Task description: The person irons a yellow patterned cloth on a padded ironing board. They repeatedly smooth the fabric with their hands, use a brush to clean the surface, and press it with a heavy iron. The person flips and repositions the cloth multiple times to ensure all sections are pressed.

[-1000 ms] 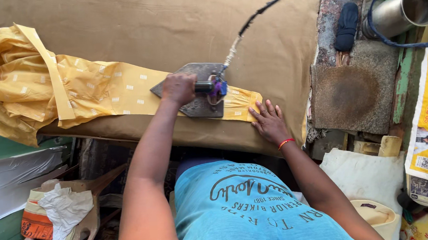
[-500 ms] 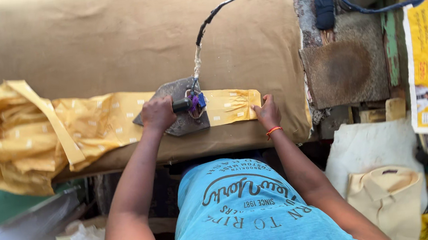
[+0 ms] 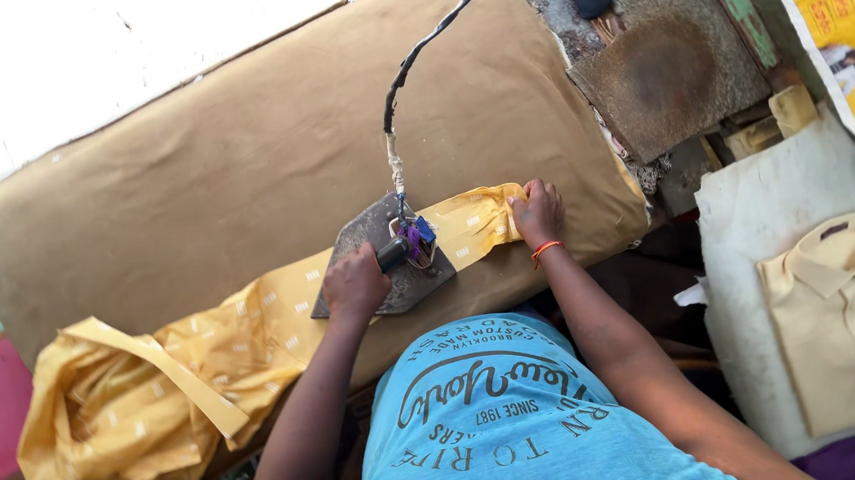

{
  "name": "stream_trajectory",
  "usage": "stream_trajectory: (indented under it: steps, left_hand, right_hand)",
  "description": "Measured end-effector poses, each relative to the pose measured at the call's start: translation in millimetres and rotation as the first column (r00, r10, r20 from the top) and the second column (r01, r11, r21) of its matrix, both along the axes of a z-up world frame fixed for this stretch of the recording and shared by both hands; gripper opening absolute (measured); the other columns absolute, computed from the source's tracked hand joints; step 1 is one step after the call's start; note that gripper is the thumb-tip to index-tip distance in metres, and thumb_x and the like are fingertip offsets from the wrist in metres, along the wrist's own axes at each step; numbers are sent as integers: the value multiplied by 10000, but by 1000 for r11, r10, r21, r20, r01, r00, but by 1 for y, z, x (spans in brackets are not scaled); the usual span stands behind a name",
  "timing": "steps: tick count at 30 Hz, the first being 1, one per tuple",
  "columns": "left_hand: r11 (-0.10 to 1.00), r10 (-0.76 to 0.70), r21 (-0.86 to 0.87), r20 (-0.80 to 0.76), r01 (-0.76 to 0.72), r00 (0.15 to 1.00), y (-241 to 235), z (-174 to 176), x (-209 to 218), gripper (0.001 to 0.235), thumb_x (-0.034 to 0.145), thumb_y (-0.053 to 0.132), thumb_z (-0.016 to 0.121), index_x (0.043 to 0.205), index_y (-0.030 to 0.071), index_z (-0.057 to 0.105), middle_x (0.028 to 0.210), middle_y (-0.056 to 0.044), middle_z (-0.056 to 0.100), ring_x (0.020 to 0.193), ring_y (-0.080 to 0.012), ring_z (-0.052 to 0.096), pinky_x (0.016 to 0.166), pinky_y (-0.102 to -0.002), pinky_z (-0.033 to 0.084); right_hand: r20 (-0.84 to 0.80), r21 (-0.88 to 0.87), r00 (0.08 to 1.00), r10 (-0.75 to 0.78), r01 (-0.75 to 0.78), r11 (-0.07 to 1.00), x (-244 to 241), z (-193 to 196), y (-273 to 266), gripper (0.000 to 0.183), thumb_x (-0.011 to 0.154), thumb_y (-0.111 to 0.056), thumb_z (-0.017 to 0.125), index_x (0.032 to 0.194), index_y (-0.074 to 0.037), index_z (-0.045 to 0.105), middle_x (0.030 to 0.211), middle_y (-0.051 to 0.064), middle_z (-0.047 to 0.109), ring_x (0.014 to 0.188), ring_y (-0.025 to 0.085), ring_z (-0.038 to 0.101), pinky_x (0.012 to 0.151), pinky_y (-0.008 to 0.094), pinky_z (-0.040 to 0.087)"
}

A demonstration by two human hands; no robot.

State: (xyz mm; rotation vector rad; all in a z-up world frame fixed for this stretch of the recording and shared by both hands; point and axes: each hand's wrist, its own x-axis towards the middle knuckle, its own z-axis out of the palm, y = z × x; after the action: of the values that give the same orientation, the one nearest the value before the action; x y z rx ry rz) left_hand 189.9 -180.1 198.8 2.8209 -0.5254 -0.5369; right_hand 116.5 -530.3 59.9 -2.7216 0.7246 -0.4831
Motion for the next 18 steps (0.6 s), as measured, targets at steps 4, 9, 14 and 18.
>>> stream_trajectory:
  steps: [4, 9, 14, 18]
  left_hand:
    - [999, -35, 4, 35, 35, 999, 1, -1, 1, 262, 756, 244, 763, 924, 88, 636, 894, -131, 733, 826, -323, 737, 743, -455, 584]
    - [999, -32, -37, 60, 35, 998, 4, -9, 0, 255, 759, 249, 769, 901, 97, 621, 872, -105, 724, 831, -300, 738, 736, -444, 583]
    - [999, -22, -37, 34, 23, 999, 7, -7, -3, 289, 763, 284, 782, 909, 97, 617, 862, -111, 718, 825, -310, 733, 728, -457, 577]
    - [998, 26, -57, 31, -24, 999, -1, -6, 6, 249, 767, 266, 764, 921, 124, 630, 873, -112, 723, 833, -334, 728, 730, -473, 578]
  right_hand:
    - [-144, 534, 957, -251, 289, 795, 9, -9, 4, 315, 897, -314, 763, 947, -33, 629, 832, 137, 698, 775, 351, 696, 734, 472, 550]
    - [-102, 194, 982, -156, 174, 965, 7, -20, 16, 258, 1061, -321, 567, 1032, -71, 623, 858, 201, 703, 793, 443, 671, 669, 554, 510]
    - [-350, -3, 936, 29, -32, 999, 16, -26, -24, 296, 1084, -386, 481, 1013, -136, 624, 767, 192, 701, 718, 451, 683, 633, 598, 523]
    - [-363, -124, 931, 42, -93, 988, 16, -27, -28, 281, 1009, -417, 521, 973, -160, 629, 672, 189, 694, 634, 446, 685, 563, 608, 513]
